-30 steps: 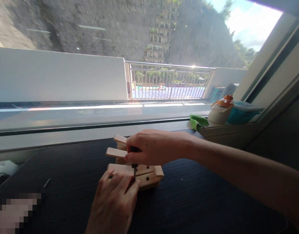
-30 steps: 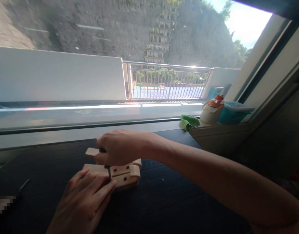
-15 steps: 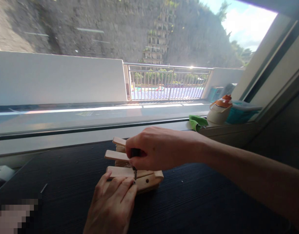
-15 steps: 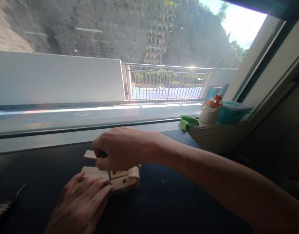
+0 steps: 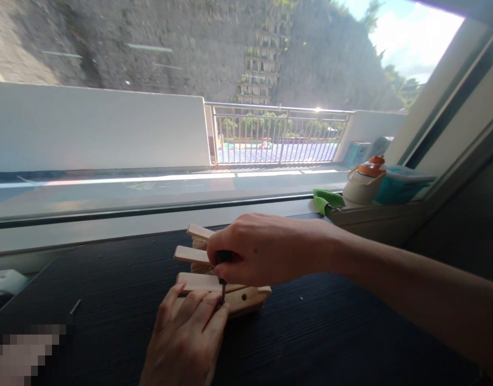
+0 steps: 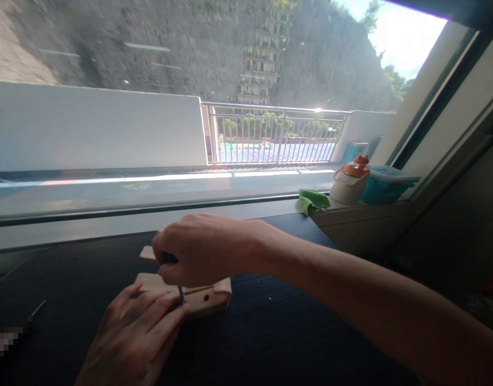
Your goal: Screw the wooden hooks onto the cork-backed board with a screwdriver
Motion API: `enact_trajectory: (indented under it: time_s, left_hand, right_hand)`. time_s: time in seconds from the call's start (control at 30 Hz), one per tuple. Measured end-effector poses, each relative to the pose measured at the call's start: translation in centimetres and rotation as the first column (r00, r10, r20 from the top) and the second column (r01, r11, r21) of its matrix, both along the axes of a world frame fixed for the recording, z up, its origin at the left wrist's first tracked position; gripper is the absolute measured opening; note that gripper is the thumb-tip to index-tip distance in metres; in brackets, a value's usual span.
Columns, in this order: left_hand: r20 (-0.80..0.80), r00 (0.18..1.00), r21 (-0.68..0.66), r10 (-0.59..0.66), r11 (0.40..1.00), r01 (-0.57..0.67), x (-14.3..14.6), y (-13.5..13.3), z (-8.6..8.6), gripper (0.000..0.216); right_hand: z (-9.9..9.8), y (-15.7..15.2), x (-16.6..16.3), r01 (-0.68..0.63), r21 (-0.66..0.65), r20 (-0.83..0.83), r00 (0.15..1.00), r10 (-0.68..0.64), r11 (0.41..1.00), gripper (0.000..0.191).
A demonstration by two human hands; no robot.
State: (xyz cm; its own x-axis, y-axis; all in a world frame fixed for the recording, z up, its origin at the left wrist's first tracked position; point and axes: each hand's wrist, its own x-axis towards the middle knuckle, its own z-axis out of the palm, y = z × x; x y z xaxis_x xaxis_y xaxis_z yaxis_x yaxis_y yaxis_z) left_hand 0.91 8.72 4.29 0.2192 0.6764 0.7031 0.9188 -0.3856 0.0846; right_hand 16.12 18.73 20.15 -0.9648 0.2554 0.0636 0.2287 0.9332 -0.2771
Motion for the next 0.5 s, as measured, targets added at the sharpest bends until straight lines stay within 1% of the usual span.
enact_trajectory:
  time_s: [0.17, 0.33, 0.5]
  left_hand:
    - [0.004, 1.000, 0.006, -0.008, 1.000, 0.008, 0.09, -0.04, 0.09, 0.037]
    - [0.016, 1.000, -0.015, 0.005, 1.000, -0.005, 0.18, -0.20, 0.18, 0.038]
    - [0.002, 1.000, 0.026, -0.019, 0.999, 0.019, 0.07, -0.01, 0.06, 0.037]
  right_hand:
    - [0.26, -0.11, 0.18, -0.063, 0.000, 0.038, 0.997, 0.063, 0.998, 0.024]
    - [0.35, -0.30, 0.31, -0.029, -0.002, 0.052, 0.998, 0.029, 1.000, 0.023]
    - [0.15, -0.17, 0.35, -0.023, -0.004, 0.039, 0.999, 0.023, 1.000, 0.022]
